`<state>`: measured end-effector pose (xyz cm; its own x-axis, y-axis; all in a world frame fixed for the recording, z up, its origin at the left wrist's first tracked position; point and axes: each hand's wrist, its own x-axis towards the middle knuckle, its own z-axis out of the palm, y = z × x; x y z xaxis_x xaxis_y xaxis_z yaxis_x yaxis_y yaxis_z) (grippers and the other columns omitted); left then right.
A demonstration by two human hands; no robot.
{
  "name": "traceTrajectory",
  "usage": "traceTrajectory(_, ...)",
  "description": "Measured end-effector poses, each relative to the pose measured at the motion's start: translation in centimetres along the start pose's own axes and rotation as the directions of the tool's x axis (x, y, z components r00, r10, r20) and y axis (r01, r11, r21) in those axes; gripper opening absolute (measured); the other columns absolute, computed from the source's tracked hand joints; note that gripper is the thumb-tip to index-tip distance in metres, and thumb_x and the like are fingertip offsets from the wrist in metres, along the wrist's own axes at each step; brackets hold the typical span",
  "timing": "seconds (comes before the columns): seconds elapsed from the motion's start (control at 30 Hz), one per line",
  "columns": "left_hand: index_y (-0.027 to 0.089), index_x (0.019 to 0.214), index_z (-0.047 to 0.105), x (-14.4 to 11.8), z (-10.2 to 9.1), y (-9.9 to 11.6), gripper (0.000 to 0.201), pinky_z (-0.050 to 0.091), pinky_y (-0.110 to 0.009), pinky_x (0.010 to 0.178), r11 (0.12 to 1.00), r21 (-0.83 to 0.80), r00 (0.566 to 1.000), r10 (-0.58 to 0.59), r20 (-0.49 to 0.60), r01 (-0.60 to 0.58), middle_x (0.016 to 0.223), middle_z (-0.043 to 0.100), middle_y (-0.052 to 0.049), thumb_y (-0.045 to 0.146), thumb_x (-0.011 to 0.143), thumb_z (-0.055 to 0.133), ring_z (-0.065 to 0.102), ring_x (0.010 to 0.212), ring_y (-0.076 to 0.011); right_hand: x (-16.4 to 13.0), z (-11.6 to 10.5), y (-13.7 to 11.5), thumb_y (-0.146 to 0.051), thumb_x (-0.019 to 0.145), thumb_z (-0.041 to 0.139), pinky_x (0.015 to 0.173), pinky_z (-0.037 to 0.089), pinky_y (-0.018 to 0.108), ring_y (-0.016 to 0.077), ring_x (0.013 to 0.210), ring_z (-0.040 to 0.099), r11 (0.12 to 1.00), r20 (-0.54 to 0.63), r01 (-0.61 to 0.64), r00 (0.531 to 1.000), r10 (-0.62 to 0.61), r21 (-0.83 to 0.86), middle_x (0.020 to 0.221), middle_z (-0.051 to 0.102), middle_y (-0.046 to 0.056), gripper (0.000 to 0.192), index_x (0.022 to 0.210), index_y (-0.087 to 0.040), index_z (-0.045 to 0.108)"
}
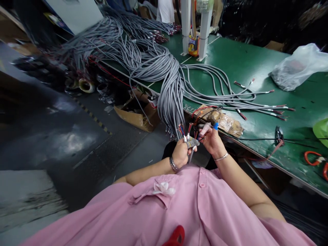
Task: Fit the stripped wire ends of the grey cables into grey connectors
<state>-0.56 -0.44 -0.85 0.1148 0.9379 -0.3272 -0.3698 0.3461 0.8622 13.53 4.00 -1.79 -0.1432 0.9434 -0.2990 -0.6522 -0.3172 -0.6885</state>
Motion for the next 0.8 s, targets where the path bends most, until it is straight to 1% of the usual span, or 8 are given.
traceTrajectory(0.1,0.013,0.066,0.061,-0.3,-0.4,0.0,0.022,0.018,-0.021,0.04,0.999,0.034,1.0,0.019,0.011,-0.019,0.052,0.059,-0.001,0.033,0.067,0.069,0.034,0.037,-0.0027,-1.2,-1.0,-0.3,-0.077,0.069,0.054,0.057,0.05,0.025,0.0121,0.062,0.057,0.995,0.108,-0.08,0.99,0.086,-0.06,0.082,0.068,0.003,0.059,0.085,-0.021,0.066)
traceTrajectory(0.2,0.013,0.066,0.06,-0.7,-0.8,-0.1,0.025,0.02,-0.021,0.041,0.996,0.072,0.999,0.046,0.013,-0.047,0.053,0.059,-0.001,0.036,0.069,0.07,0.035,0.038,-0.003,-2.8,-1.8,0.1,-0.064,0.069,0.068,0.062,0.051,0.027,0.0131,0.068,0.059,0.975,0.186,-0.134,0.968,0.166,-0.176,0.087,0.068,0.004,0.049,0.091,-0.02,0.067)
traceTrajectory(0.27,0.013,0.067,0.06,-0.9,-1.0,-0.2,0.025,0.021,-0.021,0.041,0.993,0.097,0.998,0.067,0.017,-0.068,0.054,0.06,-0.001,0.036,0.07,0.069,0.036,0.039,-0.0035,-3.8,-2.0,0.7,-0.049,0.071,0.074,0.062,0.049,0.025,0.0108,0.064,0.056,0.963,0.182,-0.091,0.973,0.14,-0.255,0.082,0.066,0.002,0.036,0.092,-0.02,0.067)
traceTrajectory(0.33,0.013,0.067,0.061,-1.0,-1.1,-0.4,0.025,0.023,-0.021,0.042,0.989,0.119,0.996,0.079,0.033,-0.082,0.054,0.06,-0.001,0.036,0.071,0.069,0.037,0.04,-0.0039,-4.6,-1.6,1.2,-0.038,0.073,0.075,0.058,0.045,0.022,0.0084,0.06,0.053,0.941,0.133,0.004,0.99,0.043,-0.337,0.075,0.064,-0.001,0.025,0.089,-0.02,0.068)
traceTrajectory(0.4,0.013,0.066,0.061,-1.0,-1.1,-0.5,0.026,0.025,-0.021,0.042,0.985,0.154,0.995,0.065,0.07,-0.075,0.055,0.061,-0.002,0.036,0.072,0.069,0.039,0.04,-0.0045,-5.1,-1.1,1.5,-0.034,0.075,0.073,0.055,0.042,0.02,0.0082,0.059,0.052,0.903,0.096,0.096,0.994,-0.061,-0.418,0.071,0.063,-0.002,0.016,0.084,-0.02,0.069)
traceTrajectory(0.47,0.013,0.066,0.061,-1.0,-1.2,-0.6,0.026,0.028,-0.02,0.042,0.977,0.206,0.992,0.02,0.126,-0.046,0.056,0.062,-0.003,0.037,0.071,0.069,0.042,0.04,-0.0055,-5.3,-0.6,1.3,-0.033,0.076,0.072,0.055,0.042,0.021,0.0095,0.059,0.053,0.869,0.109,0.145,0.988,-0.106,-0.473,0.069,0.063,-0.002,0.013,0.079,-0.02,0.069)
traceTrajectory(0.63,0.013,0.07,0.06,-0.9,-1.9,-0.6,0.024,0.032,-0.021,0.041,0.943,0.332,0.962,-0.093,0.258,0.002,0.06,0.066,-0.005,0.035,0.07,0.07,0.047,0.04,-0.0077,-5.4,-0.2,0.4,-0.036,0.079,0.069,0.059,0.045,0.027,0.0126,0.057,0.056,0.826,0.246,0.148,0.969,-0.011,-0.544,0.071,0.067,0.001,0.017,0.084,-0.02,0.07)
traceTrajectory(0.8,0.012,0.071,0.061,-0.7,-2.3,-0.5,0.025,0.029,-0.02,0.039,0.957,0.288,0.962,-0.107,0.251,0.031,0.057,0.065,-0.004,0.035,0.07,0.07,0.046,0.038,-0.0073,-5.3,-0.2,0.5,-0.035,0.076,0.071,0.063,0.044,0.026,0.0125,0.063,0.056,0.777,0.222,0.188,0.973,-0.064,-0.601,0.072,0.067,0.001,0.016,0.081,-0.019,0.072)
